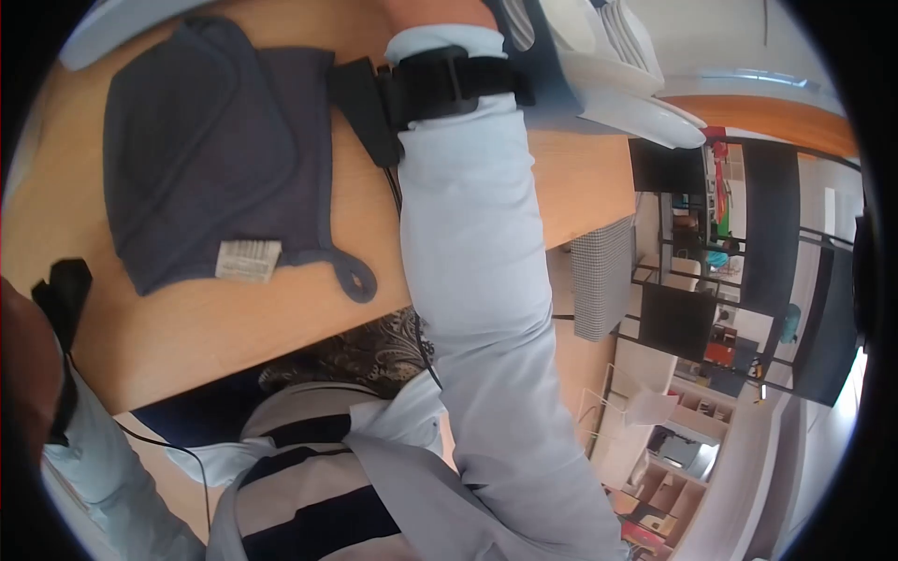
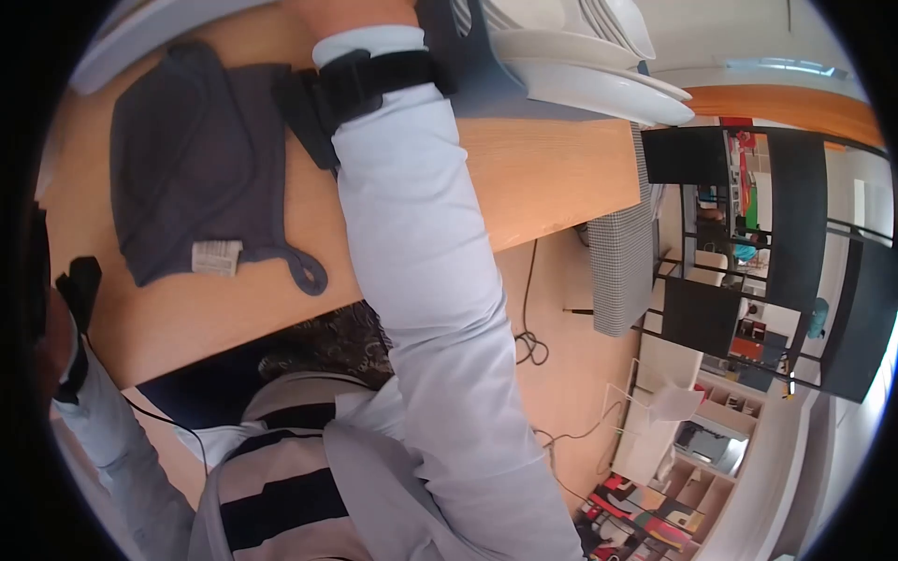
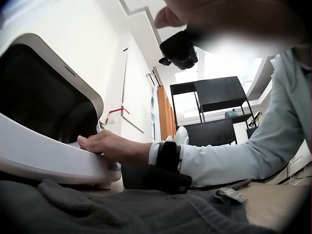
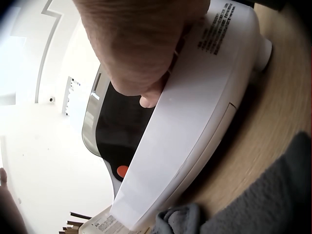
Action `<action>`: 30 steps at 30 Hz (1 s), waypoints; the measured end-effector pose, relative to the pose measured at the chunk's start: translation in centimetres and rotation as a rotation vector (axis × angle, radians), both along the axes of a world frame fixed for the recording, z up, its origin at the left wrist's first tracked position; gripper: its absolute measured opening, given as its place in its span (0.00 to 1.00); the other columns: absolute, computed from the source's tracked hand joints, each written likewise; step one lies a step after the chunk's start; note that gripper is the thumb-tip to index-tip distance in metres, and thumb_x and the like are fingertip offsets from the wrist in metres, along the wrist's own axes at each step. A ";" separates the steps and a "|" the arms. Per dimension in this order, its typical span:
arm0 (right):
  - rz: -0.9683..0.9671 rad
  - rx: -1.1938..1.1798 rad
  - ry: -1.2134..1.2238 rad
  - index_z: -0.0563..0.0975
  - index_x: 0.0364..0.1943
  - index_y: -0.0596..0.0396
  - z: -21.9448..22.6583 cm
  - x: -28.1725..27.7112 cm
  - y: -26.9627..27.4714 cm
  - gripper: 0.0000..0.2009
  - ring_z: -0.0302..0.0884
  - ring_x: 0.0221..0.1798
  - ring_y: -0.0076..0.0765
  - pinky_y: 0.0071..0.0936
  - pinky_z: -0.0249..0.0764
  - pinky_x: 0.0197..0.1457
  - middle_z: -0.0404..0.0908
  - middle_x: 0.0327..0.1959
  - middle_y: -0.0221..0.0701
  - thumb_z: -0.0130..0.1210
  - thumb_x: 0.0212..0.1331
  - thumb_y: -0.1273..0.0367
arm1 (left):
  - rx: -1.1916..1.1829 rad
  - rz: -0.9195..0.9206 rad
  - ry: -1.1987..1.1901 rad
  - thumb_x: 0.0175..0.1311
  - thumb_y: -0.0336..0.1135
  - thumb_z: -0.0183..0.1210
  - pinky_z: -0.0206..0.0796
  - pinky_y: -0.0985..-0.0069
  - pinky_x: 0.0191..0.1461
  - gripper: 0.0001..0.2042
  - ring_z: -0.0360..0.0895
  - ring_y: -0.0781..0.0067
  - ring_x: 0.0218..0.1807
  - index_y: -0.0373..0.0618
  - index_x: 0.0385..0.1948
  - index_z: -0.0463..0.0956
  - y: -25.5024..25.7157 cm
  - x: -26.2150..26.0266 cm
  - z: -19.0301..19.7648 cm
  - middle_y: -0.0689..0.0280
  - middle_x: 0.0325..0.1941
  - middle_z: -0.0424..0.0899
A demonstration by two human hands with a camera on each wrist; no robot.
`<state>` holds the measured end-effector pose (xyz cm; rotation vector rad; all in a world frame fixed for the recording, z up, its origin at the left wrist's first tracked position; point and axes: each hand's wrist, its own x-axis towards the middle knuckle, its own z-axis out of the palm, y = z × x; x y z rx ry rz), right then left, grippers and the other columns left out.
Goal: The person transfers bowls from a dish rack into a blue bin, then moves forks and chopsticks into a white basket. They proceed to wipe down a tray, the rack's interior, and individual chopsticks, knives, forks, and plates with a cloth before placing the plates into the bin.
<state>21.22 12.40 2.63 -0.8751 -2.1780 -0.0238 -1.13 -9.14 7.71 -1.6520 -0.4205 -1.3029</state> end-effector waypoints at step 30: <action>-0.158 -0.056 0.071 0.82 0.20 0.59 -0.2 -0.2 0.1 0.17 0.76 0.38 0.50 0.47 0.69 0.44 0.79 0.26 0.44 0.56 0.53 0.58 | -0.783 0.301 0.054 0.63 0.27 0.55 0.54 0.69 0.64 0.27 0.63 0.64 0.67 0.47 0.65 0.60 1.2 0.2 -0.5 0.60 0.66 0.67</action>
